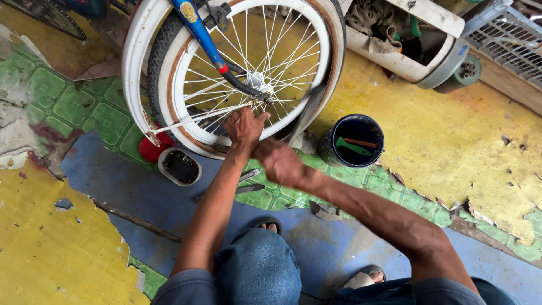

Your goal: The person uses a spoke wrench to tighten the spokes on a bicycle wheel. They then use a tire lever to remove the tire from the rim.

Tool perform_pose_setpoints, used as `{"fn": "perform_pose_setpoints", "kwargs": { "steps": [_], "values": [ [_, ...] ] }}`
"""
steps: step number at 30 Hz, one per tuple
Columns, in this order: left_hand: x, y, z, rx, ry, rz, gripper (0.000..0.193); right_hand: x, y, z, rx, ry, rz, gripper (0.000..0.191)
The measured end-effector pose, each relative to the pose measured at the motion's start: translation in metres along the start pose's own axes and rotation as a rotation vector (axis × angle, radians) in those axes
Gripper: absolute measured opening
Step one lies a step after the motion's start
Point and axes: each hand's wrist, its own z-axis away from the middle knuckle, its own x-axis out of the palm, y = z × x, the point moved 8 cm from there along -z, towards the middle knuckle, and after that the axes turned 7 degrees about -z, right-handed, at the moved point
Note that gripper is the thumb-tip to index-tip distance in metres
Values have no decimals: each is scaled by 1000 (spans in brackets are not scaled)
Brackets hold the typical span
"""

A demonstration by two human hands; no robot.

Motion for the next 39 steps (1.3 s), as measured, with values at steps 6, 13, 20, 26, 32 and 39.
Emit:
{"fn": "perform_pose_setpoints", "kwargs": {
  "steps": [6, 13, 20, 26, 32, 39],
  "values": [
    [18, -9, 2, -152, -344, -1, 48, -19, -29, 13, -2, 18, 67, 41],
    [-10, -1, 4, -123, -223, 28, 50, -44, 30, 37, 8, 392, -63, 24],
    [-12, 1, 6, -93, -157, 56, 48, -49, 220, 39, 781, 513, -230, 50],
    [5, -5, 3, -129, -283, 21, 46, -22, 252, 25, 1012, 395, -353, 57],
    [13, -7, 1, -105, -276, 55, 42, -16, 264, 22, 1088, 524, -391, 32],
    [7, -1, -1, -14, -204, 93, 49, -35, 249, 25, 950, 583, -425, 22]
  ]
}}
